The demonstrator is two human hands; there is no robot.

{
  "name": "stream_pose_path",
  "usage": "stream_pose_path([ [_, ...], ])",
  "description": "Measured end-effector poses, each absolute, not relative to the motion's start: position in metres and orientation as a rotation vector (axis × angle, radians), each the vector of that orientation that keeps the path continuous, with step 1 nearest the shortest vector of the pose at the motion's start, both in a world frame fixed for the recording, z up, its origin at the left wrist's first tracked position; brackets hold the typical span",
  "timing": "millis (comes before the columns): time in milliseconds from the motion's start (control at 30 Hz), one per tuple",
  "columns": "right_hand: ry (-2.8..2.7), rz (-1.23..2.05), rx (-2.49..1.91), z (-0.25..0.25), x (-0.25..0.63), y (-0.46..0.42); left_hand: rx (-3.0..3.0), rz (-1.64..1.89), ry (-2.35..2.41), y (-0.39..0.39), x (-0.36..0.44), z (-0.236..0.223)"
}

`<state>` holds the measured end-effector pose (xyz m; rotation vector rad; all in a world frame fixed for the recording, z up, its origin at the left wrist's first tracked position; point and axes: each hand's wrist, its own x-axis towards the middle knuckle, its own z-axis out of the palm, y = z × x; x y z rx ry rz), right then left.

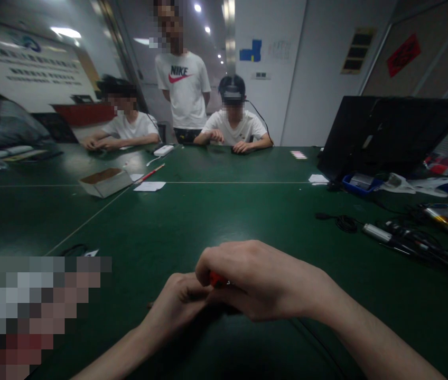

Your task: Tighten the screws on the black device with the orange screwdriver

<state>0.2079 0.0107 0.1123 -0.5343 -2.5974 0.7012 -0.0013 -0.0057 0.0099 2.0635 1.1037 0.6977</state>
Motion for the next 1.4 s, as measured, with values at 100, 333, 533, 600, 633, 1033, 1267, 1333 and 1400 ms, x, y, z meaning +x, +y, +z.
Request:
stream_pose_path([
  [100, -2.601, 0.691, -0.567, 0.113, 0.208, 0.011, 2.06, 0.688, 1.101, -0.005, -0.001, 0.01],
  [333, -2.6, 0.676, -0.573, 0.114, 0.208, 0.011, 2.022, 0.666, 1.09, -0.006, -0.002, 0.01],
  [533, -2.602, 0.702, -0.604, 0.114, 0.207, 0.011, 2.023, 0.683, 1.105, -0.005, -0.001, 0.01],
  [600, -2.602, 0.699, -0.617, 0.114, 0.207, 0.011, 2.03, 0.678, 1.113, -0.005, -0.001, 0.01],
  [633, -2.601, 0.693, -0.619, 0.114, 0.207, 0.011, 2.033, 0.675, 1.116, -0.005, -0.001, 0.01],
  [1033, -2.575, 0.072, -0.759, 0.104, 0.202, 0.013, 2.03, 0.666, 1.12, -0.004, -0.001, 0.011],
  [1267, -2.654, 0.348, -0.689, 0.115, 0.206, 0.007, 2.025, 0.692, 1.093, -0.004, -0.002, 0.008],
  [1333, -2.686, 0.343, -0.689, 0.117, 0.205, 0.005, 2.027, 0.693, 1.082, -0.004, -0.001, 0.008],
  [1400, -2.709, 0.198, -0.711, 0.116, 0.203, 0.004, 2.026, 0.694, 1.073, -0.005, -0.001, 0.009],
])
